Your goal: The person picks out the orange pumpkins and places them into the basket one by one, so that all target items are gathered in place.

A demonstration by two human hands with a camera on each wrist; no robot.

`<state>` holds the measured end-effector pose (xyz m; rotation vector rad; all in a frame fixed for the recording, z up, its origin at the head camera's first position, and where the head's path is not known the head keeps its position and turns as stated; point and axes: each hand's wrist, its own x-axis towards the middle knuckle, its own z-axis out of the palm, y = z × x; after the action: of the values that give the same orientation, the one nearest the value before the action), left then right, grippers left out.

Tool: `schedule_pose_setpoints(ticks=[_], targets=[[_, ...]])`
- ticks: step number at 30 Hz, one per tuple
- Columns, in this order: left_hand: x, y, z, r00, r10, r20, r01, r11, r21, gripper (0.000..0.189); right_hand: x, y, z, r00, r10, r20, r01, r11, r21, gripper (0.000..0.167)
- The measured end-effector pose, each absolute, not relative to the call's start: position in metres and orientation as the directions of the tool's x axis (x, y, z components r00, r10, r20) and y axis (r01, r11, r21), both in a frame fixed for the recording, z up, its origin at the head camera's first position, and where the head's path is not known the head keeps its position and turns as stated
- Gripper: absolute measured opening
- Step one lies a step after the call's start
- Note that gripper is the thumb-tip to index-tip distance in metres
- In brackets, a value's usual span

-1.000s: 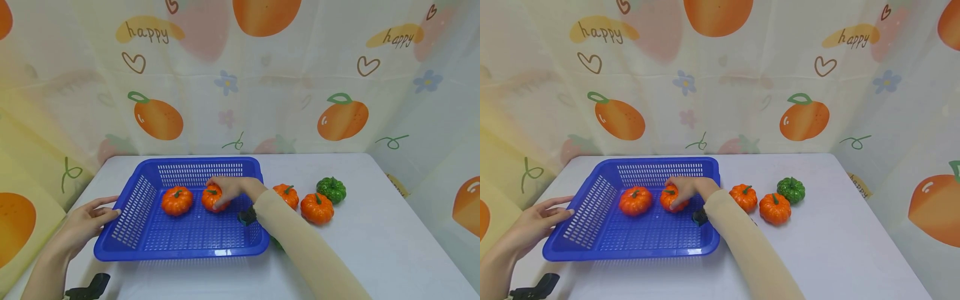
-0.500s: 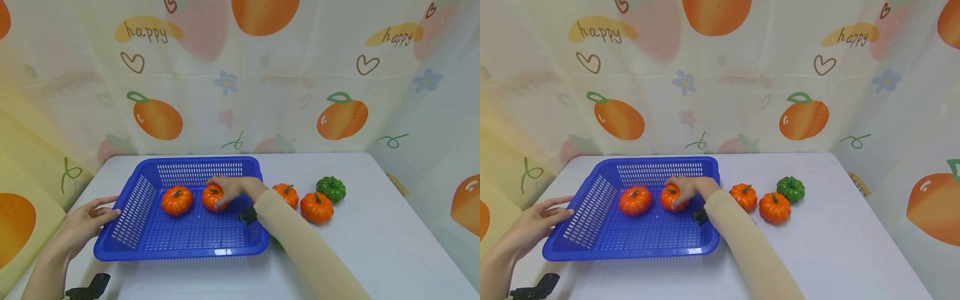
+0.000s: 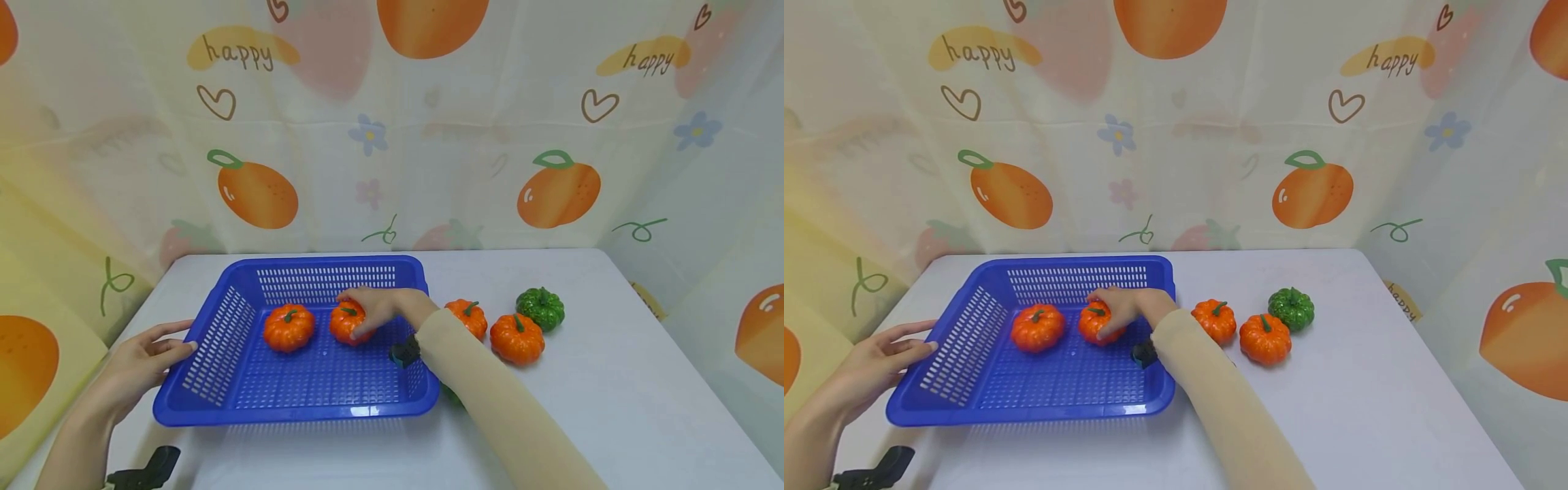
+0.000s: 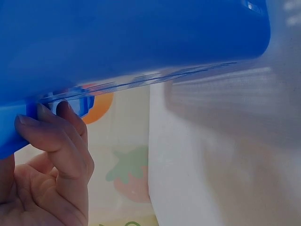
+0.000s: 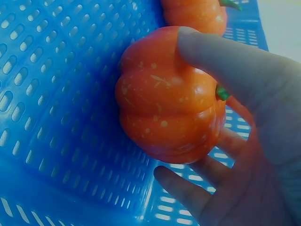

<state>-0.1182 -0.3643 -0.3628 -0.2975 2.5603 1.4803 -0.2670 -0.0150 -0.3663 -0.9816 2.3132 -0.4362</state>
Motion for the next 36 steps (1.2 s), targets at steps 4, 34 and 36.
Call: schedule_pose_setpoints(ticks=[4,34,36], targets=[[-0.118,-0.364,-0.363,-0.965,-0.088,-0.246,-0.257,0.49,0.833,0.067,-0.268,-0.014,-0.365,-0.56,-0.732,-0.387,-0.535,0.677,-0.506,0.075],[-0.119,-0.364,-0.362,-0.97,-0.07,-0.233,-0.238,0.477,0.846,0.065,-0.268,0.009,-0.323,-0.53,-0.833,-0.158,-0.65,0.519,-0.554,0.063],[-0.119,-0.365,-0.362,-0.97,-0.069,-0.232,-0.236,0.473,0.849,0.064,-0.266,0.01,-0.319,-0.535,-0.832,-0.145,-0.655,0.517,-0.55,0.062]])
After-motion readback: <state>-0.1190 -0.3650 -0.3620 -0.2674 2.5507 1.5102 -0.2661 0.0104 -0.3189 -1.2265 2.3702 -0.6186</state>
